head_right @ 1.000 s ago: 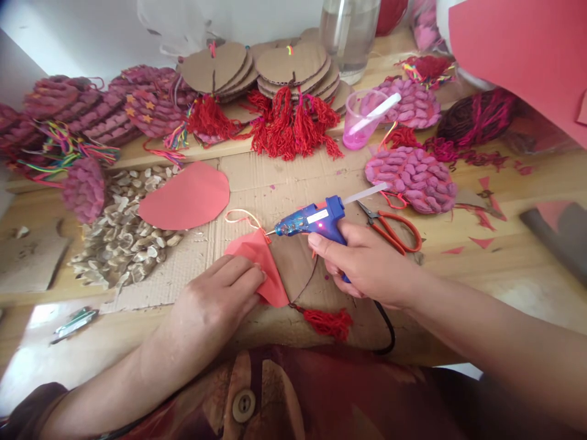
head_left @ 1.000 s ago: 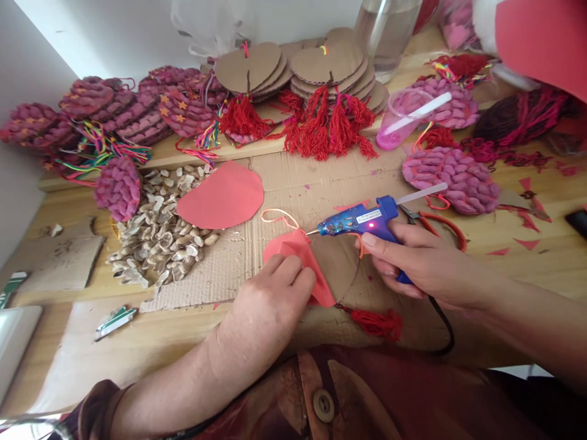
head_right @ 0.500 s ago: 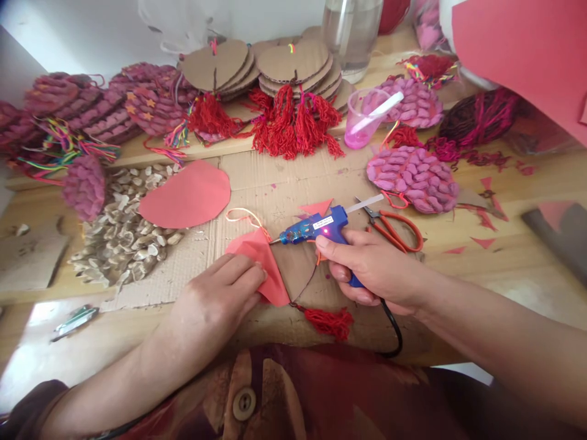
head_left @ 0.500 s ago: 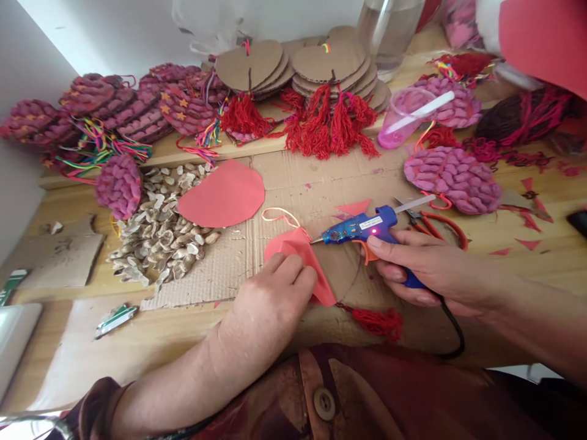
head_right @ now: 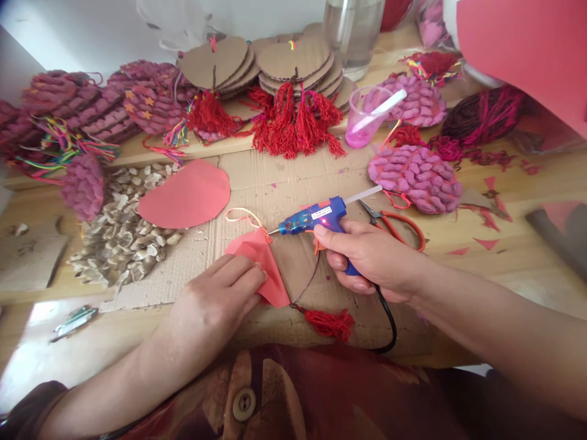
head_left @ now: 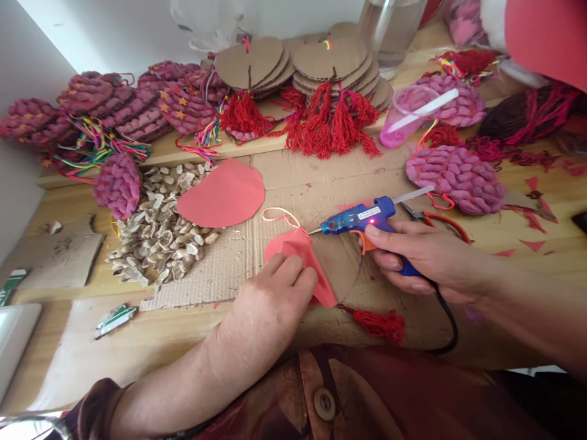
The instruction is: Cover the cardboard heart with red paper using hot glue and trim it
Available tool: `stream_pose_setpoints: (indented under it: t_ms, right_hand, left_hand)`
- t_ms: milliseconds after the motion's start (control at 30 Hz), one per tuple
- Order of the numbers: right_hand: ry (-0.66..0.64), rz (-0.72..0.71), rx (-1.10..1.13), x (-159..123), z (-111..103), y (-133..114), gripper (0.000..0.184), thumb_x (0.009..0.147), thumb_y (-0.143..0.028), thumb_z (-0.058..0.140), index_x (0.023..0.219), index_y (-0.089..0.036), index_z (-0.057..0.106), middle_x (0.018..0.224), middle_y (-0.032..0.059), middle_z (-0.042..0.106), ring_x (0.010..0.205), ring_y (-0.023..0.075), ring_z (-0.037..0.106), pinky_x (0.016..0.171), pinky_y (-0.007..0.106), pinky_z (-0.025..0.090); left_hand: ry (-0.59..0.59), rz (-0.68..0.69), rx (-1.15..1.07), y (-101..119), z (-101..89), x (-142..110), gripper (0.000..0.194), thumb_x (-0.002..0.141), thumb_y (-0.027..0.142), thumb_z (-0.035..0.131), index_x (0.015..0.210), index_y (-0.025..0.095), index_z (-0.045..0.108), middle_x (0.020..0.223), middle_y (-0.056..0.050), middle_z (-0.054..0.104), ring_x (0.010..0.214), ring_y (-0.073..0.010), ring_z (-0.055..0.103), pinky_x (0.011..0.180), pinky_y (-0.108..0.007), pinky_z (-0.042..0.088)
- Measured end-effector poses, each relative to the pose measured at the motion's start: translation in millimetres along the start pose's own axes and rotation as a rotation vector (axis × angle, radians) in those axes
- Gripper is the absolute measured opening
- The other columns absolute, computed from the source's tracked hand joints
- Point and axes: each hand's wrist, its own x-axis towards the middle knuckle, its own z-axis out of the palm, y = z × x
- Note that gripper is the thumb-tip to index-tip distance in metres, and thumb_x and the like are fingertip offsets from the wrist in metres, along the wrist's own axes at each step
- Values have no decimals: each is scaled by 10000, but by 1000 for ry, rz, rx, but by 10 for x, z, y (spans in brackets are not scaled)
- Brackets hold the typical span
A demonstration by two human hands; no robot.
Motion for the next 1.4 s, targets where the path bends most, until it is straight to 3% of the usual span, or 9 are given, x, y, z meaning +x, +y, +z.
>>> stream_pose_setpoints:
  t_ms: [1000, 1400]
  right_hand:
    - [-43, 28, 50, 14, -12, -6, 349, 943, -507, 606, 814, -229, 439, 543, -95, 433, 274, 31, 275, 288, 172, 128]
    - [2, 27, 5, -19, 36, 41, 389, 921, -530, 627, 791, -228, 418, 577, -89, 458, 283, 24, 287, 291, 171, 137]
  left_hand:
    - [-15, -5, -1, 10, -8, 0, 170, 951, 89, 538, 804, 173, 555, 826, -42, 575, 732, -205, 527, 579, -327, 481]
    - [-3, -2, 16, 17, -22, 13, 189, 960, 88, 508, 800, 173, 564, 812, -46, 577, 726, -217, 536, 571, -344, 494]
